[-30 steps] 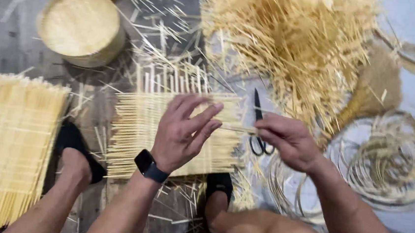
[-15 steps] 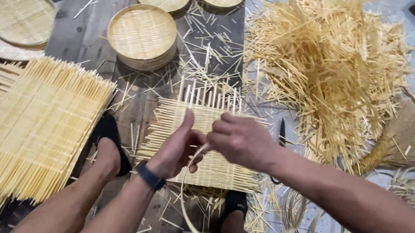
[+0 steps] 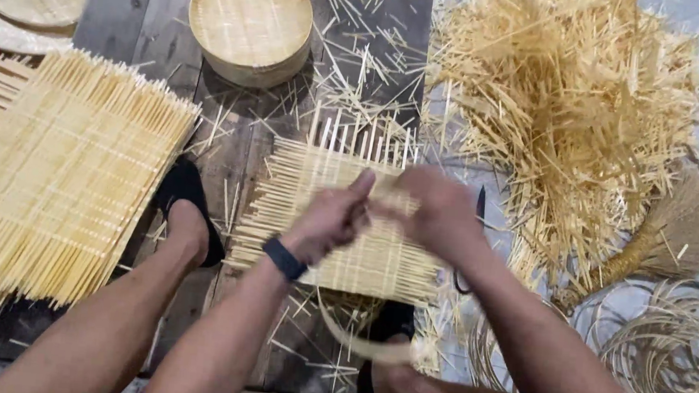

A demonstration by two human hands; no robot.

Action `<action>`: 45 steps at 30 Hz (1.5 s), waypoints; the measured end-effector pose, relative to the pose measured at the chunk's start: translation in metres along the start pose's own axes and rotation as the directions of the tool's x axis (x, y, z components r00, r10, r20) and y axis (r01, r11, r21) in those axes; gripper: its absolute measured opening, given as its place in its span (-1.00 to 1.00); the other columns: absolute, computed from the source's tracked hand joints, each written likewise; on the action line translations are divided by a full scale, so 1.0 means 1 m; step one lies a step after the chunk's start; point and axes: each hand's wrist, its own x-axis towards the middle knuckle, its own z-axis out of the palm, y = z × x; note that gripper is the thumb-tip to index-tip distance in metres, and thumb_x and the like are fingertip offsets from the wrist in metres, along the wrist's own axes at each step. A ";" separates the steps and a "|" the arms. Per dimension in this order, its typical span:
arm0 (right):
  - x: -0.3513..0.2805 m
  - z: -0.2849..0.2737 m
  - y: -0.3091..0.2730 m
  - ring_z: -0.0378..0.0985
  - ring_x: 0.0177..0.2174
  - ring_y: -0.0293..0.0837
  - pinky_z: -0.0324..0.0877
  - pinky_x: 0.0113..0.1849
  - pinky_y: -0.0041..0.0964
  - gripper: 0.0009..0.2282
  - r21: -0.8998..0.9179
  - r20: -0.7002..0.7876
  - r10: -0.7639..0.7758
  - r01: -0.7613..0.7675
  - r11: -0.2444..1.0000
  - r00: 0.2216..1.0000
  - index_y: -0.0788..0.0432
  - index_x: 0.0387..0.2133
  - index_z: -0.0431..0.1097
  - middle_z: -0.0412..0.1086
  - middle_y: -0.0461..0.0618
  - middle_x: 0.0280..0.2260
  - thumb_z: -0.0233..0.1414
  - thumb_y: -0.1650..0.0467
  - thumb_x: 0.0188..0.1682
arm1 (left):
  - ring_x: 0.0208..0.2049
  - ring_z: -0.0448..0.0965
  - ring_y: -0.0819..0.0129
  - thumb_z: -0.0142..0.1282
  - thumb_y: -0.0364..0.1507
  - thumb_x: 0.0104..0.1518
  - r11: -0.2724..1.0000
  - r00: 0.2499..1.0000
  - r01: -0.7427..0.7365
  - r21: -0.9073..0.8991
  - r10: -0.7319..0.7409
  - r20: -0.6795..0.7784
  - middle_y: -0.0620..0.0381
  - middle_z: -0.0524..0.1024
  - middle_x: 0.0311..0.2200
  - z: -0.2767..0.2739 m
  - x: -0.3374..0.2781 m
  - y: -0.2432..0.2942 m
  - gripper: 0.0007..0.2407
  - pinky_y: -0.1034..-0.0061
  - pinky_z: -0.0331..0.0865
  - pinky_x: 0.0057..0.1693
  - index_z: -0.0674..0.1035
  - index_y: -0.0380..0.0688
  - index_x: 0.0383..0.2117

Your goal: The person sits on the floor assembling round bamboo sieve trays. They weave and align bamboo strips into a flat mat, trim excess strips with scissors, press the mat over a round wooden mold, fit a bent bamboo ring around the rim, and set finished trays aside with completed ones.

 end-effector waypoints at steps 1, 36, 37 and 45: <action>-0.004 -0.006 0.017 0.58 -0.38 -0.15 0.48 -0.38 -0.26 -0.73 0.001 0.000 0.001 -0.001 1.000 1.000 0.12 -0.41 0.51 0.52 -0.05 -0.39 0.17 0.17 -0.10 | -0.80 0.13 0.53 -0.11 0.05 0.20 1.000 1.000 0.002 0.000 -0.002 -0.001 0.30 0.37 -0.75 -0.020 0.009 -0.007 -0.53 0.60 0.01 -0.64 0.66 -0.02 -0.54; -0.059 0.065 0.107 0.06 -0.62 -0.37 -0.01 -0.60 -0.50 -0.64 0.915 0.403 0.586 -0.291 -0.280 0.703 0.36 -0.19 0.40 0.11 -0.22 -0.61 0.06 0.21 0.12 | -0.80 0.13 0.58 0.21 -0.26 0.22 0.876 0.982 -0.149 -0.458 0.079 -0.170 0.33 0.24 -0.81 -0.100 0.047 -0.028 -0.67 0.66 -0.01 -0.65 0.48 -0.16 -0.64; -0.059 0.066 0.108 0.06 -0.62 -0.37 -0.01 -0.60 -0.50 -0.64 0.914 0.404 0.589 -0.292 -0.281 0.700 0.36 -0.19 0.40 0.11 -0.22 -0.61 0.06 0.21 0.12 | -0.80 0.13 0.58 0.21 -0.26 0.22 0.876 0.983 -0.145 -0.459 0.075 -0.167 0.33 0.24 -0.81 -0.105 0.050 -0.029 -0.67 0.66 -0.01 -0.65 0.48 -0.16 -0.64; -0.060 0.075 0.108 0.57 -0.40 -0.14 0.52 -0.36 -0.25 -0.76 0.908 0.334 0.640 -0.418 -0.021 0.692 0.20 -0.12 0.38 0.51 0.05 -0.36 0.13 0.40 -0.02 | -0.73 0.31 0.59 0.13 -0.14 0.19 0.853 0.954 -0.203 -0.481 0.062 -0.292 0.30 0.37 -0.70 -0.101 0.040 -0.017 -0.67 0.71 0.21 -0.57 0.61 -0.21 -0.41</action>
